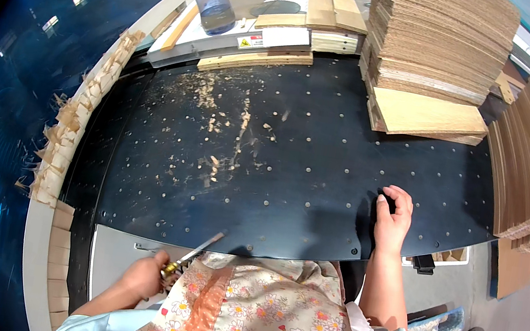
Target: The person labels wooden panels by hand using adhesive stickers and stacks them on a table and in a crate.
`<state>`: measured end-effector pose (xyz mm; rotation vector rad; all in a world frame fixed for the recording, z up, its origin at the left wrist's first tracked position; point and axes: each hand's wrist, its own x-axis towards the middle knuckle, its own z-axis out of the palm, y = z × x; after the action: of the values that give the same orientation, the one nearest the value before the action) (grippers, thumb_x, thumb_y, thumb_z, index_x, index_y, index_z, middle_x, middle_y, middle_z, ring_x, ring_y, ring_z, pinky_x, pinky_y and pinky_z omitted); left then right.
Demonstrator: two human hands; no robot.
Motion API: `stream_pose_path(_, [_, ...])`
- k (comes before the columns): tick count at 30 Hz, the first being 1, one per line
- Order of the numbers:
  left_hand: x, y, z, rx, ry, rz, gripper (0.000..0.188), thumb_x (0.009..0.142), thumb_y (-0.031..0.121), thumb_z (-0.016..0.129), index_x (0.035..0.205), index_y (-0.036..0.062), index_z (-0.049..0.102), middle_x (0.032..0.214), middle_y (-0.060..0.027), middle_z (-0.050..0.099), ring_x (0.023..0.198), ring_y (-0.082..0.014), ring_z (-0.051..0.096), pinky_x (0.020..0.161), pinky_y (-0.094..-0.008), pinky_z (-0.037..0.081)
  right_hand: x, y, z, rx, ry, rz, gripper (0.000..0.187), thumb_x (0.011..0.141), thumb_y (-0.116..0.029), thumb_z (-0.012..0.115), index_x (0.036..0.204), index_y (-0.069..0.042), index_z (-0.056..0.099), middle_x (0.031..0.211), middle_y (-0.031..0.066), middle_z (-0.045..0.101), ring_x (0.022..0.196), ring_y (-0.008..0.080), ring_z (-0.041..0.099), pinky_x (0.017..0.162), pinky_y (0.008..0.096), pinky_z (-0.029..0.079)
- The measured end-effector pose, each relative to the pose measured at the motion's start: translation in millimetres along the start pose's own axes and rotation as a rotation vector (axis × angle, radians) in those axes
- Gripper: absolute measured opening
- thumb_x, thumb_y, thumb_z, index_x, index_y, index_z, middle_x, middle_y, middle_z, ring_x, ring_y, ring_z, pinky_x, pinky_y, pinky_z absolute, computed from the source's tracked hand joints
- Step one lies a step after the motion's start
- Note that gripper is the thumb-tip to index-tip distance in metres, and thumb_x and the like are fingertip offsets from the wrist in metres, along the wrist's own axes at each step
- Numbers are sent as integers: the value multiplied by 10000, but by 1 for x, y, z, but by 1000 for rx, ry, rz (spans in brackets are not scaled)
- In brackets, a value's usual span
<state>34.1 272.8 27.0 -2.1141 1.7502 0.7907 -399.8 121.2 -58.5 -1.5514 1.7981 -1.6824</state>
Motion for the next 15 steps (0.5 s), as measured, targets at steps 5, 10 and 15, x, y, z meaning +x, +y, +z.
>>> stream_pose_path(5, [-15,-46,-9,3,207,-100,327,792,260,655,975,42,494,804,-227,626,792,-412,605,685,-451,478,1,-1,-2,-15,-4,-4,148,769,-1,613,913,-19,641,1044,113,593,1017,230,547,917,320,415])
stream_pose_path(10, [-18,-81,-16,-32,227,-319,362,793,253,649,1017,7,505,825,-240,637,812,-395,623,716,-425,498,1,1,-1,25,-11,27,163,757,-4,623,916,-38,638,1052,103,591,1034,243,525,923,339,407])
stream_pose_path(15, [-8,-83,-22,-173,194,-373,397,780,255,661,1053,-1,527,911,-248,639,878,-377,628,770,-409,499,1,1,-1,39,-6,32,173,749,-1,630,916,-48,635,1053,98,589,1041,248,515,920,345,407])
